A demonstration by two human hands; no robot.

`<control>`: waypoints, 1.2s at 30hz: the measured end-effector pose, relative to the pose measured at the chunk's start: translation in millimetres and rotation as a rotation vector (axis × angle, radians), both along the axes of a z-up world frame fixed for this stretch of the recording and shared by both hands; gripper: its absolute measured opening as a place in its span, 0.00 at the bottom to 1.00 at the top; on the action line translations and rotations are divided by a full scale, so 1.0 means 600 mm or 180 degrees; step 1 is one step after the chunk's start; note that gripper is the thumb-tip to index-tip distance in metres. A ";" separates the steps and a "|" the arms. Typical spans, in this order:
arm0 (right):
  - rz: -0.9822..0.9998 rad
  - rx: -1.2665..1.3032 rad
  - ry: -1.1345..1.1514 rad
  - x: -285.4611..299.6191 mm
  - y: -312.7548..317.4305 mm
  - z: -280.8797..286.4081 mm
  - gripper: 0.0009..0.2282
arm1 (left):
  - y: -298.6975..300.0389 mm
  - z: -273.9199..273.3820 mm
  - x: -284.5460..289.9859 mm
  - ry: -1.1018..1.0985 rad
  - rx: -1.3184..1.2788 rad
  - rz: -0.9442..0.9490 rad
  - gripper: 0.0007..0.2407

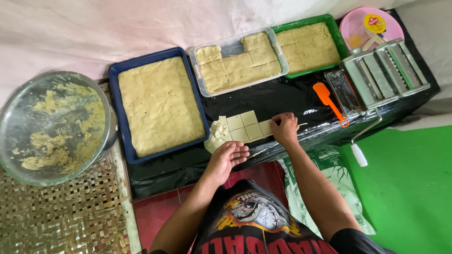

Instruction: Prepare and fill square dough pieces to create dumplings or pastries.

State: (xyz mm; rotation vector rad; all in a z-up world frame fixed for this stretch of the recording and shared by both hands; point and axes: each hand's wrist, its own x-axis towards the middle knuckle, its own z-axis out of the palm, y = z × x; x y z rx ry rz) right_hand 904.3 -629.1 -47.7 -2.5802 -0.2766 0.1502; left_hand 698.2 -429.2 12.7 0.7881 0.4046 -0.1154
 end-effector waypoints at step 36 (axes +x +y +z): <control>0.1026 0.0964 0.0322 -0.056 0.024 0.143 0.15 | 0.006 -0.029 0.023 -0.0128 0.0185 0.0407 0.14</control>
